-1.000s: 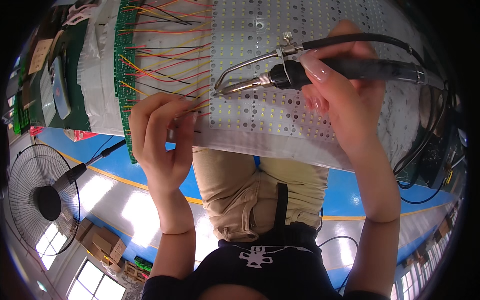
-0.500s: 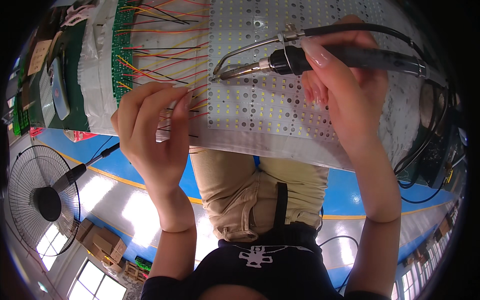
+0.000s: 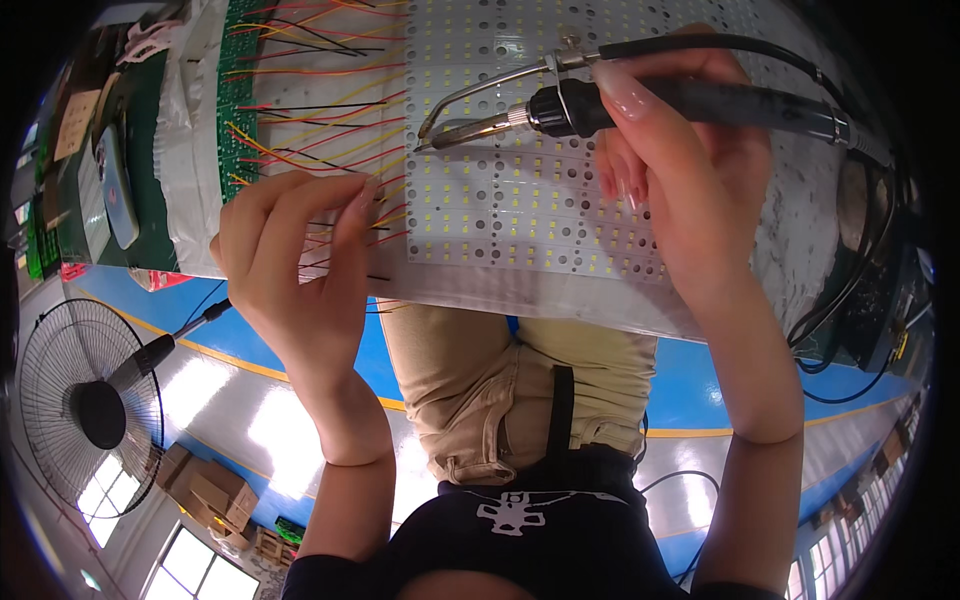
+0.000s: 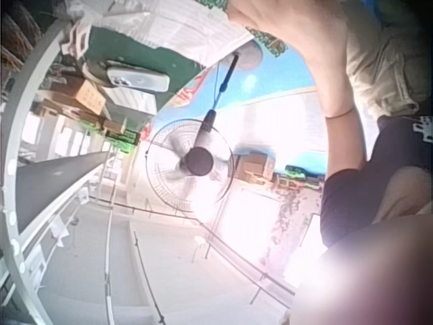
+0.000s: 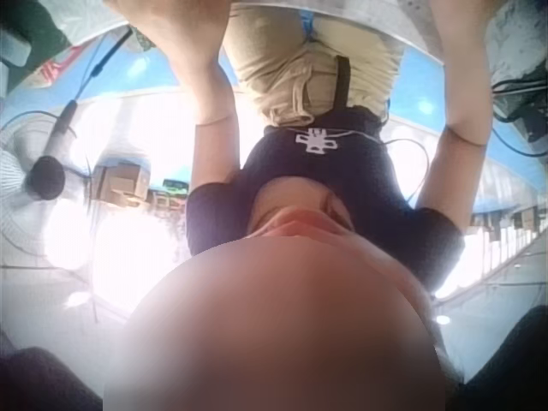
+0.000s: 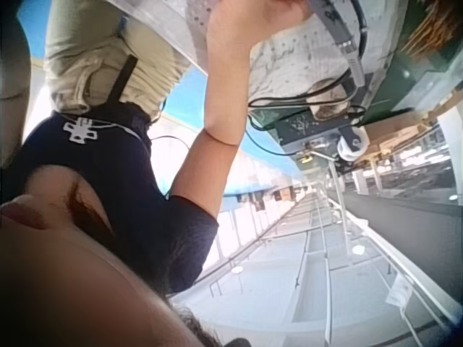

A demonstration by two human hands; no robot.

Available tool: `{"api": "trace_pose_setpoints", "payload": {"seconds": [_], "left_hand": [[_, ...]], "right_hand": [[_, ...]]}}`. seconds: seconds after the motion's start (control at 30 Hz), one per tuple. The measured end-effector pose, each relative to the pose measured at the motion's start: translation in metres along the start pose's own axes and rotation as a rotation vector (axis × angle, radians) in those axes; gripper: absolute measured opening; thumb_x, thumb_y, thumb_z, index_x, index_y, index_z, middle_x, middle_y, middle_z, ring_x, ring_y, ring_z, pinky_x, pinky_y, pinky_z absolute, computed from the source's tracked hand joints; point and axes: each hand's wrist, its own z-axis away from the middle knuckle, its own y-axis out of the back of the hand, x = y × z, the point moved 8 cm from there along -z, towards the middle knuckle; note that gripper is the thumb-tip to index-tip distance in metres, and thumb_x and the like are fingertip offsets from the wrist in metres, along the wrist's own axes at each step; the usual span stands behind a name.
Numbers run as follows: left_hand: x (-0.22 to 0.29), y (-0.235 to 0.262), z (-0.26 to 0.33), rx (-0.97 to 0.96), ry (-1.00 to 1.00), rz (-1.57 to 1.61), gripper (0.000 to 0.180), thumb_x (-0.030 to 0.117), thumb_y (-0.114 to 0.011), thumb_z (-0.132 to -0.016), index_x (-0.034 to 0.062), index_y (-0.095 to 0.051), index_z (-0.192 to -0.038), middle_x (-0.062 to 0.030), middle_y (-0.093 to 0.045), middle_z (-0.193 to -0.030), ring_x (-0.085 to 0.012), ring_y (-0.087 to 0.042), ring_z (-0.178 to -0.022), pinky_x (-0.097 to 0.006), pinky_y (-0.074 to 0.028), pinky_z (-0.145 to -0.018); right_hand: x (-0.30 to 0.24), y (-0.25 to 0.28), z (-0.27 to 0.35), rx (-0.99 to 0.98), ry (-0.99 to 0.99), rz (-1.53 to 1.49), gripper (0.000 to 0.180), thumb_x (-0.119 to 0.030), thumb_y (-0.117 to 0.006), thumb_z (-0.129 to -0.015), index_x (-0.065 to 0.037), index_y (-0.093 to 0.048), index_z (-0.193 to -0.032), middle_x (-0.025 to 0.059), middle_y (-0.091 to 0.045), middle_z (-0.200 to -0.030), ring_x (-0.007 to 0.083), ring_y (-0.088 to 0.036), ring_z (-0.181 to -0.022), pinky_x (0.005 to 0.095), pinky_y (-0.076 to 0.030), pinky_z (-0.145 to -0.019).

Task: The person solders wires to the electronic contact points of a large LED panel at an assembly workbench. This is done by hand using a soldering iron and solder wire.

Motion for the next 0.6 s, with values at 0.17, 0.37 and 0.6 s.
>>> {"api": "trace_pose_setpoints", "payload": {"seconds": [0.17,0.37,0.6], "left_hand": [[0.001,0.014,0.007,0.067,0.01,-0.001,0.013,0.004,-0.071,-0.067,0.0089,-0.065,-0.078,-0.0018,-0.059,-0.081,-0.0158,-0.053,-0.077,-0.027,-0.036,-0.069],[-0.025,0.047,0.031,0.197,0.205,-0.126,0.014,0.007,-0.067,-0.073,0.0068,-0.06,-0.085,-0.0031,-0.055,-0.084,-0.0172,-0.049,-0.075,-0.029,-0.036,-0.067],[-0.073,0.067,0.069,0.163,0.465,-0.191,0.01,0.011,-0.05,-0.085,0.0017,-0.052,-0.081,-0.0057,-0.051,-0.079,-0.0177,-0.046,-0.07,-0.029,-0.035,-0.064]], "right_hand": [[-0.001,-0.001,0.0,-0.03,-0.019,0.152,0.016,-0.015,-0.05,-0.087,0.0,-0.048,-0.094,-0.0008,-0.034,-0.051,0.0076,-0.032,-0.044,0.0267,-0.035,-0.045],[0.002,0.015,-0.006,0.101,-0.057,-0.006,0.019,-0.016,-0.061,-0.08,-0.001,-0.053,-0.087,-0.0021,-0.032,-0.048,0.0076,-0.033,-0.042,0.0265,-0.031,-0.043],[0.006,0.012,-0.008,0.05,-0.072,-0.057,0.018,-0.017,-0.061,-0.079,-0.002,-0.054,-0.086,-0.0034,-0.03,-0.048,0.0071,-0.032,-0.042,0.0261,-0.031,-0.044]]}}
